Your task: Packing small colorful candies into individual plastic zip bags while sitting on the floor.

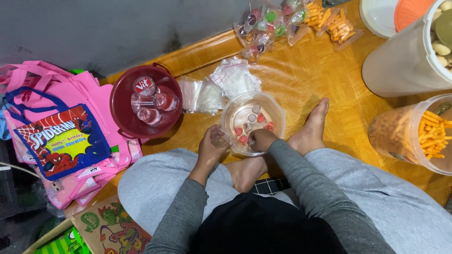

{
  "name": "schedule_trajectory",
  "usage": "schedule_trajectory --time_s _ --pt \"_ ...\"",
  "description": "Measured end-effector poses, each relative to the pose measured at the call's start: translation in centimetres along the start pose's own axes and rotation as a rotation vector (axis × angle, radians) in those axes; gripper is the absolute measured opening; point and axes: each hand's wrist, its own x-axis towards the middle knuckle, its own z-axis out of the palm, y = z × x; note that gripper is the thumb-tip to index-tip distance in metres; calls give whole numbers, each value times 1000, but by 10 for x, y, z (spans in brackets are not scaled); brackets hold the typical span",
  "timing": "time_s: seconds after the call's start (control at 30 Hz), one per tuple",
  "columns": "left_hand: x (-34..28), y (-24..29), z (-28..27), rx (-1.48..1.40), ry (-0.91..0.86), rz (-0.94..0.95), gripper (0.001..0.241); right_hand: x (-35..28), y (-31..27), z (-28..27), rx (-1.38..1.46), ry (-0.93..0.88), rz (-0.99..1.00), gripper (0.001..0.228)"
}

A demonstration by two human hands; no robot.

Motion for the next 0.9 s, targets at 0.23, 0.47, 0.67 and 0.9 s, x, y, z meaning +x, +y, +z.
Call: schedule_trajectory --time_s 0.23,0.47,0.67,0.9 --pt "-2 -8 5 36 -72 88 77 -51 -63 -86 498 190 -197 39" --pt "-4 -2 10 -25 -91 47 63 -57 -90 -97 656 213 -320 27" --pt "-3 -7 6 -148 -65 10 57 -4 -24 -46 235 299 -3 28" --pt "-6 -1 6 -144 -86 -3 58 14 -1 13 -180 22 129 36"
